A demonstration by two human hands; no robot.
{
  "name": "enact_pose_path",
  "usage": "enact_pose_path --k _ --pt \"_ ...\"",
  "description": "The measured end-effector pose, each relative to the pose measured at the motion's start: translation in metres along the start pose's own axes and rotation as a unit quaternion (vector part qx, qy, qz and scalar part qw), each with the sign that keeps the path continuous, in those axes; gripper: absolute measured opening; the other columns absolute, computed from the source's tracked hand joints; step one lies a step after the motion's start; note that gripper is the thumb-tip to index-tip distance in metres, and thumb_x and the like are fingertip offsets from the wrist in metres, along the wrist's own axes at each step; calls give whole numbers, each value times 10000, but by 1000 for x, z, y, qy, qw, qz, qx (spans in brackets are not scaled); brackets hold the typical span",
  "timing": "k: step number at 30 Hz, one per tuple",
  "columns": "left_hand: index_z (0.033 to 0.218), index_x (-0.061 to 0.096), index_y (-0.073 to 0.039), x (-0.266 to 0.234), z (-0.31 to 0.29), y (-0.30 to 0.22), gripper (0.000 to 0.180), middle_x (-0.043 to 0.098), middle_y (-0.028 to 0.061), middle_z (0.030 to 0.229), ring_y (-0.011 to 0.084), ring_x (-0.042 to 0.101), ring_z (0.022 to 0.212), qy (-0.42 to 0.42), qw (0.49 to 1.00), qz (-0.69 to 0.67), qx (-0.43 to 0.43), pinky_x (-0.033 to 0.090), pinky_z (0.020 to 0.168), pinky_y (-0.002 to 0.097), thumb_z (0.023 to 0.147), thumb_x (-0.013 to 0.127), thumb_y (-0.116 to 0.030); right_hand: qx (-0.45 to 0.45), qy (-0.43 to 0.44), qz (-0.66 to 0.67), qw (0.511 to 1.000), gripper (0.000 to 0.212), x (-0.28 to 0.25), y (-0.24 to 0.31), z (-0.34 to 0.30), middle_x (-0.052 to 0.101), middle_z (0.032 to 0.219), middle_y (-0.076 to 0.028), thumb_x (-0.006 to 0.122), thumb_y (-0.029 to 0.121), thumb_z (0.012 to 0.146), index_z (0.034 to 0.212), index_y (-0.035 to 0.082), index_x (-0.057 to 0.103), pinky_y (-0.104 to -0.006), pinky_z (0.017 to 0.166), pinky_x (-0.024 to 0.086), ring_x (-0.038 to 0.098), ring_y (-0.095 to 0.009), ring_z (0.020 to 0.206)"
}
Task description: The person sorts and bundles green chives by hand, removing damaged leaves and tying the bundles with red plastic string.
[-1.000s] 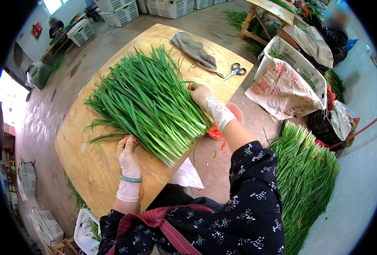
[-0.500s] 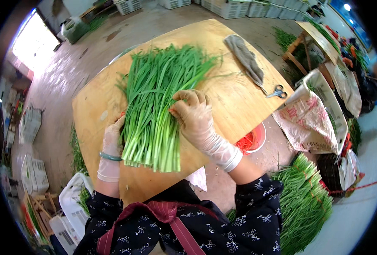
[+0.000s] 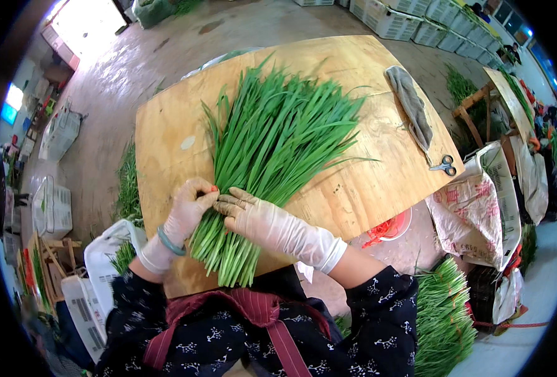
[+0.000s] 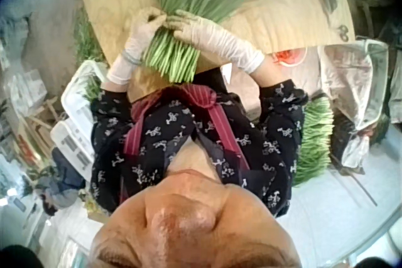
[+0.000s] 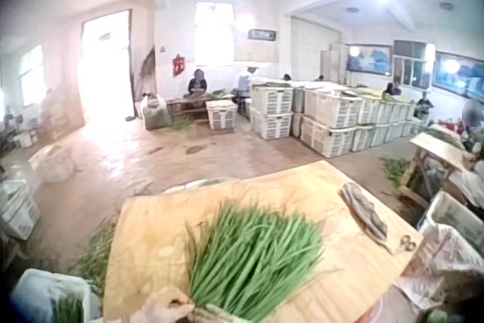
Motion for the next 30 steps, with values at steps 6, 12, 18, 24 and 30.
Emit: enact_pose_path --k 6,12,18,24,30 --pt "770 608 12 -5 -4 21 57 590 23 696 88 515 637 -51 955 -183 -226 412 600 217 750 624 -38 41 18 -68 997 141 15 1 28 577 1041 -110 497 149 733 805 56 574 -366 978 355 530 -222 1033" --pt "709 593 -5 3 -18 31 81 571 19 663 92 506 632 -243 926 -269 -105 425 585 234 776 625 -37 59 -50 -16 997 152 7 -4 25 562 1073 -107 512 125 740 854 31 548 -396 1024 302 507 -235 1080" --pt "835 555 -9 5 -20 40 57 596 63 793 117 534 663 -224 927 -299 32 452 614 249 794 574 25 55 -160 -11 986 157 -15 11 39 561 1036 -100 506 3 716 867 40 524 -464 1041 266 523 -251 1040" --pt "800 622 6 -7 -17 43 48 614 40 721 74 516 637 -241 958 -134 -72 444 599 232 805 604 -38 237 -208 76 946 182 8 -45 41 575 810 -101 476 -67 694 828 47 521 -413 974 367 570 -275 835" --pt "722 611 14 -10 -18 42 64 577 31 647 73 482 599 -262 947 -184 -35 414 561 237 759 652 -18 249 1 -135 959 119 27 -42 58 597 825 -102 521 50 728 833 62 576 -379 954 377 595 -230 842"
Point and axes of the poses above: each hand's wrist, its own z-axis towards the middle knuckle, its own x-axis out of the palm, y = z × x, the point moved 8 cm from there along z, towards the middle knuckle
